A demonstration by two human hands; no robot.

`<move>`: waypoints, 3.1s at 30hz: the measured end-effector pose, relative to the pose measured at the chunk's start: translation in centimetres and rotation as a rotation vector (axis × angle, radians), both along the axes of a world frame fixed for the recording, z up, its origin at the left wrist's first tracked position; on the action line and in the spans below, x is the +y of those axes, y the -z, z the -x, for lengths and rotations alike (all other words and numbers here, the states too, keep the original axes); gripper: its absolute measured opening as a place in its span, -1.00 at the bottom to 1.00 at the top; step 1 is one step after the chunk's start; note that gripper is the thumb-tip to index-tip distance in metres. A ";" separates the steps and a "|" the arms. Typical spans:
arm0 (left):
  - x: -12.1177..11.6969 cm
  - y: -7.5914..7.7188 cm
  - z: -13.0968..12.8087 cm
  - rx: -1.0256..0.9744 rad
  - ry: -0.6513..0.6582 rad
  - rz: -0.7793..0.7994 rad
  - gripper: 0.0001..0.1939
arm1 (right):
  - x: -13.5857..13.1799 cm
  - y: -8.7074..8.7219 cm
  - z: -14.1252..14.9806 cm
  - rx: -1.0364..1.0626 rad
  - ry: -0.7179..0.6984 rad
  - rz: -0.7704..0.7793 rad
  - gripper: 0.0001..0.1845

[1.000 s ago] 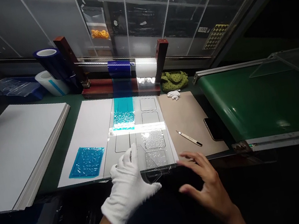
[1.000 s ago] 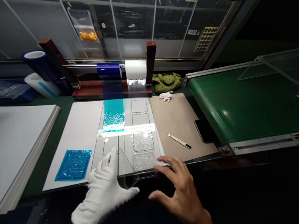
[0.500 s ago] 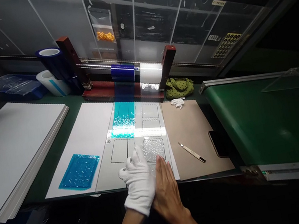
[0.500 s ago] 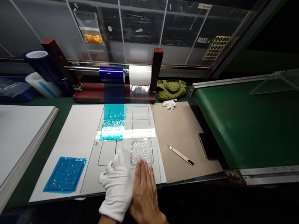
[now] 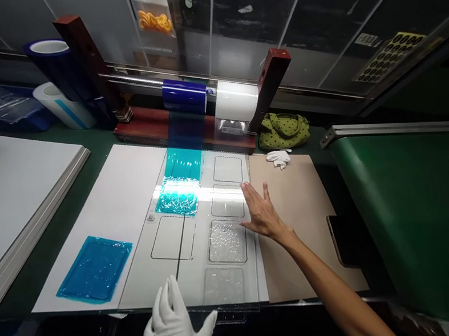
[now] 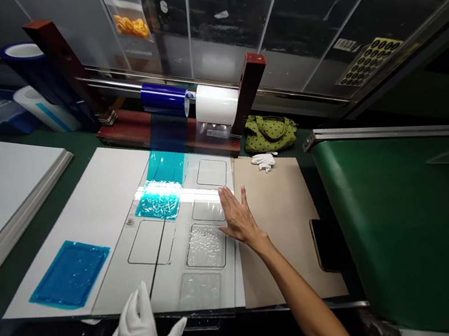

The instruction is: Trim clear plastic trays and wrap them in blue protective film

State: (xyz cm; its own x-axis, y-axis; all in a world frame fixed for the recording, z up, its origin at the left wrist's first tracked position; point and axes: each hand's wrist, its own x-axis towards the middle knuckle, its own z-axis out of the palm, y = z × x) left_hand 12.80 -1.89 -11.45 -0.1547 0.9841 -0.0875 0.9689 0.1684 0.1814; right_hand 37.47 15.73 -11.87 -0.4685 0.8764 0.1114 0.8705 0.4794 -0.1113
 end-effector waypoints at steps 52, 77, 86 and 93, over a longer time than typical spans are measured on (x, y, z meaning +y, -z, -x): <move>26.6 2.9 9.4 -1.013 -0.131 0.131 -0.64 | -8.4 -2.7 6.5 0.949 0.444 0.403 -0.35; -0.8 0.1 17.2 -1.377 -0.401 0.355 -0.52 | -22.4 2.4 21.2 1.230 0.580 1.150 -0.39; -2.1 5.3 15.7 -1.421 -0.661 0.276 -0.50 | -22.6 5.4 22.5 1.261 0.771 1.069 -0.36; -2.3 5.1 15.6 -1.483 -0.796 0.352 -0.58 | -23.0 4.8 21.5 1.199 0.779 1.143 -0.37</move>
